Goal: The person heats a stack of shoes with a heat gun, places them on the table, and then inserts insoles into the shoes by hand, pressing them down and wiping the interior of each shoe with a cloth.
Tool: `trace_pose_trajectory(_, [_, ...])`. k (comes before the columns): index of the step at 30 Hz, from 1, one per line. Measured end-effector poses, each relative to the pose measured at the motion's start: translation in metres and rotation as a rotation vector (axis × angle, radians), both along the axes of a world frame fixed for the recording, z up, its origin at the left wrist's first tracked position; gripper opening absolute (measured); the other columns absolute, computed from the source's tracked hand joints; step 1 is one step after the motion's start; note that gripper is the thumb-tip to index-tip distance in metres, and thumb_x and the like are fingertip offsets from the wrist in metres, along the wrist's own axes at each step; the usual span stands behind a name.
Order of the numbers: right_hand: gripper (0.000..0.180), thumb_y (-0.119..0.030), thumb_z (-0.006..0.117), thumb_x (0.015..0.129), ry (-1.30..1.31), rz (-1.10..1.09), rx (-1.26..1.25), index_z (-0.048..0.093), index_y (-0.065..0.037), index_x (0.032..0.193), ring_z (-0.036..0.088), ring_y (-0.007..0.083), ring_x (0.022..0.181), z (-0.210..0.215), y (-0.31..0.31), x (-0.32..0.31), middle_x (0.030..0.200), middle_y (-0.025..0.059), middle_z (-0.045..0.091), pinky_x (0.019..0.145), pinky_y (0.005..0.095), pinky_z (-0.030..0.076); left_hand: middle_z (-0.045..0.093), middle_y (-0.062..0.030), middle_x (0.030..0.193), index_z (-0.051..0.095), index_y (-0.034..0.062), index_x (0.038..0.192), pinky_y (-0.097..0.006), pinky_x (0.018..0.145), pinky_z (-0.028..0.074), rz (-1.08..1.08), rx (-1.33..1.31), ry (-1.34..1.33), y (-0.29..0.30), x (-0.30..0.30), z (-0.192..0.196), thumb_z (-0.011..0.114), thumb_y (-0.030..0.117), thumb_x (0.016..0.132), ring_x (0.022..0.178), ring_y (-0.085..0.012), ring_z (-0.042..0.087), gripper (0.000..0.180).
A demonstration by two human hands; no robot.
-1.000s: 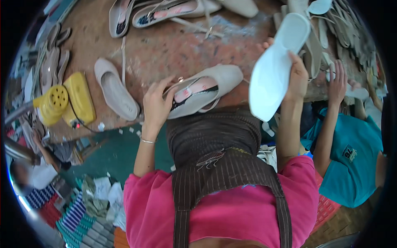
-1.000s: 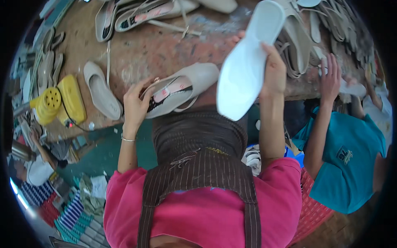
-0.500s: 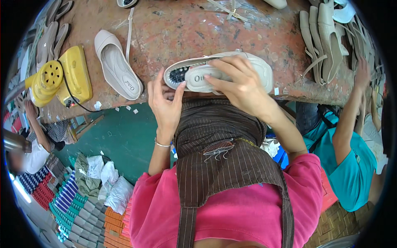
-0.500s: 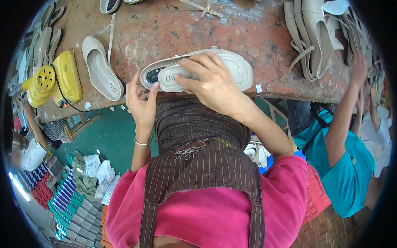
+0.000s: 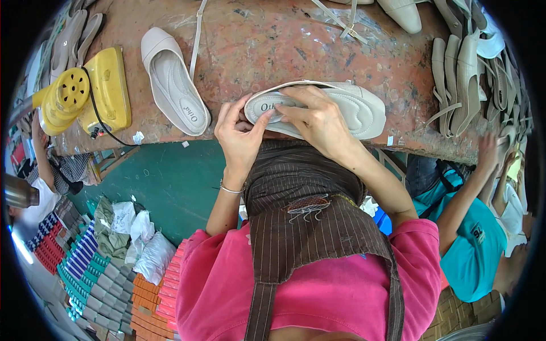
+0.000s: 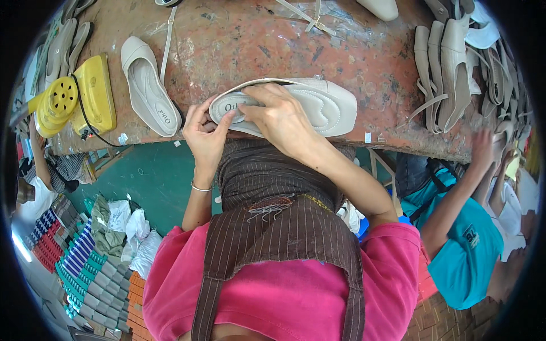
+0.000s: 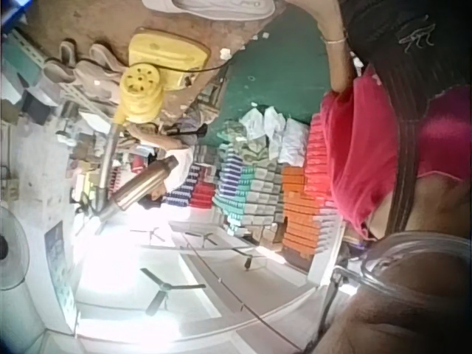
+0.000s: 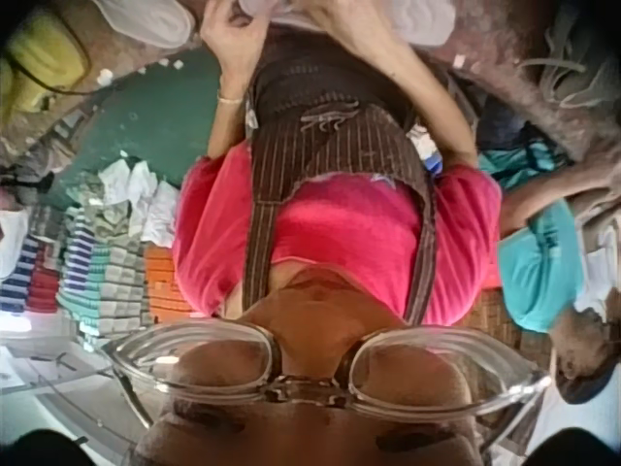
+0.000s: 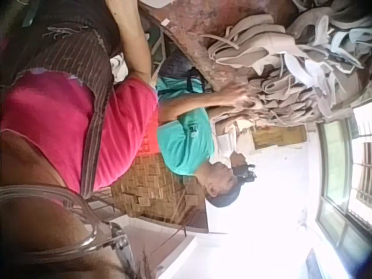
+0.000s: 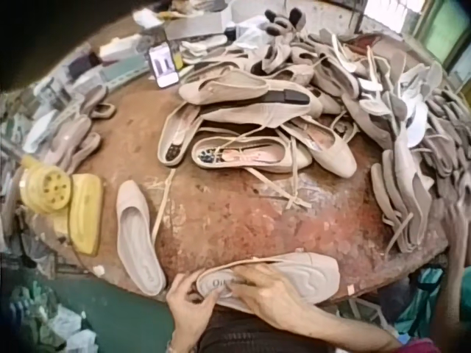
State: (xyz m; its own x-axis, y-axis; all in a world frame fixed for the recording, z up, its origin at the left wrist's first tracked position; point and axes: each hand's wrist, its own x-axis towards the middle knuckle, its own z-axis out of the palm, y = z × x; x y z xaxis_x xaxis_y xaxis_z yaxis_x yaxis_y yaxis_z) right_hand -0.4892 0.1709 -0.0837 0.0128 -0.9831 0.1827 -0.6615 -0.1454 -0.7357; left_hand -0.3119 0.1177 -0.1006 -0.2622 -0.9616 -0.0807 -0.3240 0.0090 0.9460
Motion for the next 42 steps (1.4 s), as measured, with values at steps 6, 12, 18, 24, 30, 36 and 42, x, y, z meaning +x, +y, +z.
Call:
trace_pose_trajectory(6, [0.026, -0.008, 0.064, 0.077, 0.149, 0.132, -0.068, 0.071, 0.001, 0.101, 0.057, 0.0335, 0.116, -0.004, -0.001, 0.003, 0.120, 0.0179, 0.060, 0.098, 0.0417, 0.047, 0.058, -0.0022, 0.081, 0.070, -0.0044, 0.101, -0.021, 0.048, 0.041, 0.067, 0.021, 0.039, -0.009, 0.005, -0.017, 0.075, -0.002, 0.080, 0.059, -0.0042, 0.050, 0.022])
trace_pose_trajectory(12, [0.036, -0.017, 0.059, 0.082, 0.168, 0.355, -0.039, 0.070, -0.005, 0.114, 0.051, 0.0277, 0.130, -0.005, -0.005, 0.002, 0.139, 0.0159, 0.054, 0.111, 0.0407, 0.039, 0.061, -0.0073, 0.072, 0.068, -0.0033, 0.090, -0.026, 0.048, 0.038, 0.104, -0.014, -0.112, -0.010, -0.002, -0.009, 0.066, -0.003, 0.083, 0.052, -0.0083, 0.048, 0.007])
trace_pose_trajectory(18, [0.033, -0.015, 0.059, 0.079, 0.498, 0.116, 0.057, 0.072, -0.003, 0.107, 0.053, 0.0260, 0.128, 0.017, 0.026, 0.002, 0.125, 0.0136, 0.065, 0.115, 0.0425, 0.032, 0.062, -0.0073, 0.068, 0.065, -0.0027, 0.087, -0.029, 0.048, 0.040, 0.026, -0.143, -0.208, -0.014, -0.003, -0.008, 0.064, 0.003, 0.088, 0.053, -0.0097, 0.053, 0.006])
trace_pose_trajectory(24, [0.039, -0.011, 0.068, 0.074, 0.448, -0.172, 0.077, 0.069, -0.004, 0.112, 0.055, 0.0259, 0.125, 0.037, 0.009, -0.032, 0.118, 0.0137, 0.067, 0.117, 0.0485, 0.025, 0.055, -0.0186, 0.060, 0.054, 0.0013, 0.083, -0.043, 0.051, 0.043, -0.116, -0.031, -0.360, 0.008, -0.009, 0.013, 0.060, 0.005, 0.088, 0.053, -0.0345, 0.059, 0.009])
trace_pose_trajectory(30, [0.036, -0.013, 0.074, 0.076, 0.088, -0.797, -0.054, 0.067, -0.001, 0.110, 0.063, 0.0363, 0.109, 0.050, -0.018, -0.081, 0.111, 0.0178, 0.067, 0.105, 0.0465, 0.041, 0.063, -0.0138, 0.069, 0.054, 0.0056, 0.078, -0.044, 0.054, 0.048, -0.475, -0.194, -0.584, 0.056, -0.045, 0.043, 0.067, 0.019, 0.086, 0.063, -0.0334, 0.064, 0.020])
trace_pose_trajectory(36, [0.024, -0.001, 0.067, 0.072, 0.216, -0.370, -0.010, 0.058, 0.001, 0.094, 0.060, 0.0420, 0.115, 0.064, 0.062, -0.028, 0.125, 0.0235, 0.060, 0.100, 0.0513, 0.046, 0.049, -0.0233, 0.134, 0.059, -0.0015, 0.122, -0.060, 0.110, 0.029, -0.782, -0.589, -0.485, 0.088, -0.054, 0.039, 0.073, 0.021, 0.076, 0.132, -0.0418, 0.039, 0.053])
trace_pose_trajectory(42, [0.041, -0.002, 0.059, 0.079, 0.503, -0.496, -0.031, 0.056, 0.005, 0.120, 0.056, 0.0372, 0.123, 0.000, 0.031, -0.018, 0.128, 0.0229, 0.059, 0.116, 0.0538, 0.025, 0.034, -0.0245, 0.150, 0.039, -0.0076, 0.142, -0.061, 0.115, 0.018, -0.845, -0.456, -0.638, 0.092, -0.058, 0.018, 0.064, 0.024, 0.084, 0.145, -0.0362, 0.024, 0.071])
